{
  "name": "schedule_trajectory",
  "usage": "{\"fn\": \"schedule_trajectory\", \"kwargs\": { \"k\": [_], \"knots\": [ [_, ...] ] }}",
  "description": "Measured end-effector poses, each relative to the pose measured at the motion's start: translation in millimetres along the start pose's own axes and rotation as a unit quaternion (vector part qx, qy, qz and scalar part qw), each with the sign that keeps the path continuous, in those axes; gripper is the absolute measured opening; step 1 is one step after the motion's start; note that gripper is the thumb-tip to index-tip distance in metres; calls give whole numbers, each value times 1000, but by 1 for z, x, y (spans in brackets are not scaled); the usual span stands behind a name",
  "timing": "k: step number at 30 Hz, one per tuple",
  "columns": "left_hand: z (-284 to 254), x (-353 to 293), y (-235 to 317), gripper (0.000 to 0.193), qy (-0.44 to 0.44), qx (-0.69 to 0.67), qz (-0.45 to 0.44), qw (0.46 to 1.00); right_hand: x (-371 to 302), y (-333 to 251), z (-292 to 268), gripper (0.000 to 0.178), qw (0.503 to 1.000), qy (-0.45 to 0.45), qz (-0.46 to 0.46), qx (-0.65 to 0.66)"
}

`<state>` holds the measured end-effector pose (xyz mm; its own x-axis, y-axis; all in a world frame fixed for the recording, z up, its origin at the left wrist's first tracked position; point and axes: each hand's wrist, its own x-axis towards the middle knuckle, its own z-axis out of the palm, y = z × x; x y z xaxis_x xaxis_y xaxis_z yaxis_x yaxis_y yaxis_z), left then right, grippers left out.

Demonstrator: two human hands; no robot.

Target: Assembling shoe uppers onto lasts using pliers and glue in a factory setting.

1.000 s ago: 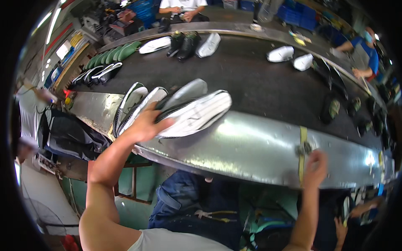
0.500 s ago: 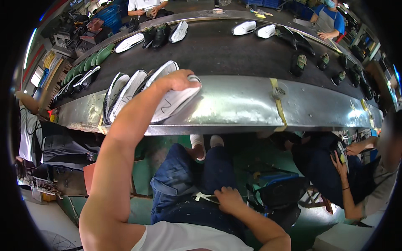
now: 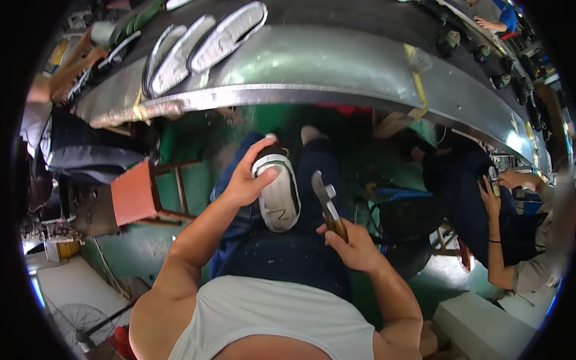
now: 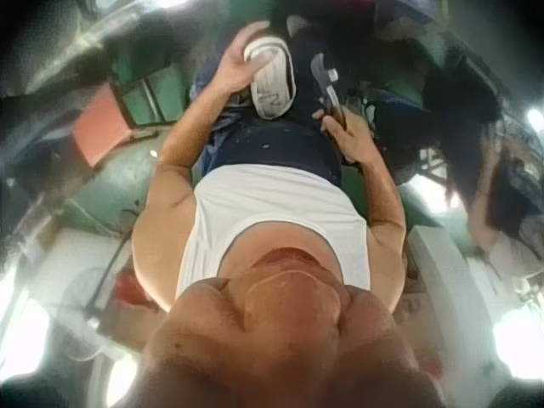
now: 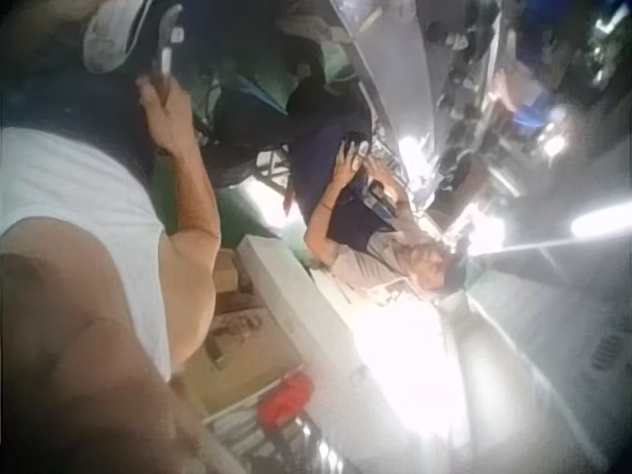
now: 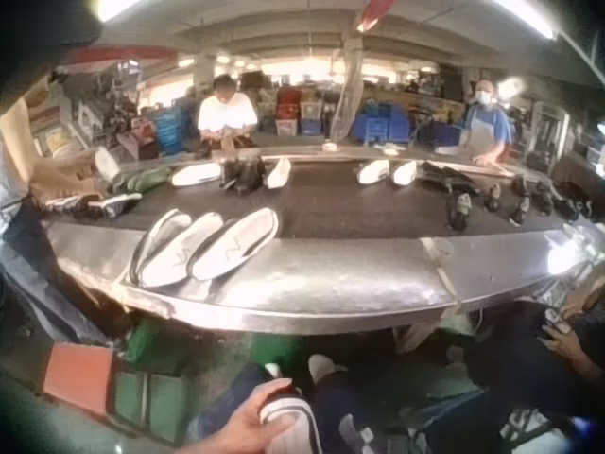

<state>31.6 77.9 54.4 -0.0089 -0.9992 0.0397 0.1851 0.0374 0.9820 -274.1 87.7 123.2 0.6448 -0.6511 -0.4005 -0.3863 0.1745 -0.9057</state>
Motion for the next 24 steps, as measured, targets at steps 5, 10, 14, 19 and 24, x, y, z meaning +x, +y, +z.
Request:
{"fn": "schedule_trajectory", "kwargs": {
  "k": [5, 10, 14, 19, 24],
  "knots": [
    [-15, -20, -2, 57, 13, -13, -39, 999, 13, -3, 17, 41, 993, -32, -75, 91],
    [-36, -32, 0, 54, -6, 43, -33, 999, 31, -34, 28, 45, 960, -46, -68, 267],
    [-45, -36, -11, 55, -8, -14, -45, 999, 32, -20, 30, 40, 997, -51, 39, 35],
    [-46, -27, -5, 54, -20, 159, 28, 987, 36, -11, 36, 38, 967, -130, 154, 155],
    [-37, -16, -2, 57, -73, 95, 31, 992, 54, -16, 39, 39, 975, -114, 63, 181]
  ]
}}
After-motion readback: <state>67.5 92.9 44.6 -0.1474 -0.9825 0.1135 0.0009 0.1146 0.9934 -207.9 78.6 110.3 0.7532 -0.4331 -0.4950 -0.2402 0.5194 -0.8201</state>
